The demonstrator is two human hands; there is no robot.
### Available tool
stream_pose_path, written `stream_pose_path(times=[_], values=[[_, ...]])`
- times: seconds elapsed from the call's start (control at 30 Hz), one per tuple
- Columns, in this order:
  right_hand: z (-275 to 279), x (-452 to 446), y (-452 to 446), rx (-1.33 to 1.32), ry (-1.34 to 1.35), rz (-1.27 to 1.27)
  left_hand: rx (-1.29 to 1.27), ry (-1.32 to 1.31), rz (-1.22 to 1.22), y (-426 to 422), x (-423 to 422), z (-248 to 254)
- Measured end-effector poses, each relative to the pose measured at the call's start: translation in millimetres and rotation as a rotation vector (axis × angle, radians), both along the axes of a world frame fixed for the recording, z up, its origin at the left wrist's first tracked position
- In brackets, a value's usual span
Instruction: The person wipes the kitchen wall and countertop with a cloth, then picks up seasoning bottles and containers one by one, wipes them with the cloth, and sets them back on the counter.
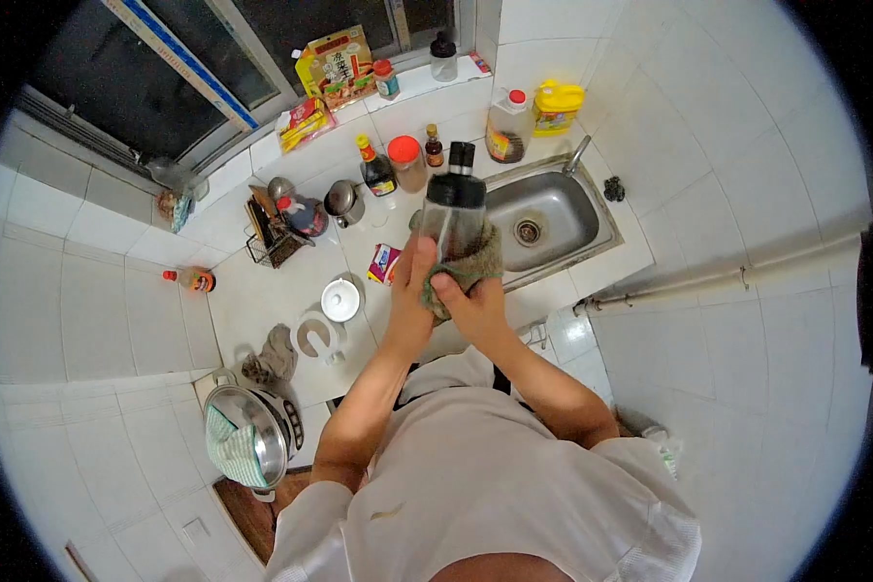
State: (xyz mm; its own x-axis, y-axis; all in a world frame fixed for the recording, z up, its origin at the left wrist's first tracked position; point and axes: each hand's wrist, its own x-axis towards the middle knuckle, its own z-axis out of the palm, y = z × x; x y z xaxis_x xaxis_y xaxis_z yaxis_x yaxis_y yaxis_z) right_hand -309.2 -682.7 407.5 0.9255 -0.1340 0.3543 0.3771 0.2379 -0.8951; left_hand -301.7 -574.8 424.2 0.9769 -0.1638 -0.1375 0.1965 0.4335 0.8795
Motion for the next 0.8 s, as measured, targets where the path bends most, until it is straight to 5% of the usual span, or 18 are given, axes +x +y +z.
stream_pose_path(times=[0.13, 0.27, 0.37, 0.47, 0.57, 0.67, 0.8], values=[[27, 5, -18, 0.067, 0.17, 0.132, 0.372, -0.264, 0.098, 5, -6, -28], [52, 29, -36, 0.246, 0.194, 0.004, 0.422, -0.462, -0.152, 2, 0, -4], [53, 36, -49, 0.406, 0.306, 0.071, 0.554, -0.612, -0.033, -13, -13, 16], [59, 35, -55, 0.674, 0.467, 0.225, 0.089, -0.173, -0.208, -7, -20, 6], [73, 30, -53, 0.614, 0.483, 0.22, -0.335, -0.041, -0.619, 3, -7, 3], [60, 31, -59, 0.435, 0.456, 0.182, -0.436, -0.012, -0.659, 1, -9, -2], [71, 27, -50, 0.147, 0.395, 0.062, 0.079, -0.133, -0.209, -9, -17, 5]])
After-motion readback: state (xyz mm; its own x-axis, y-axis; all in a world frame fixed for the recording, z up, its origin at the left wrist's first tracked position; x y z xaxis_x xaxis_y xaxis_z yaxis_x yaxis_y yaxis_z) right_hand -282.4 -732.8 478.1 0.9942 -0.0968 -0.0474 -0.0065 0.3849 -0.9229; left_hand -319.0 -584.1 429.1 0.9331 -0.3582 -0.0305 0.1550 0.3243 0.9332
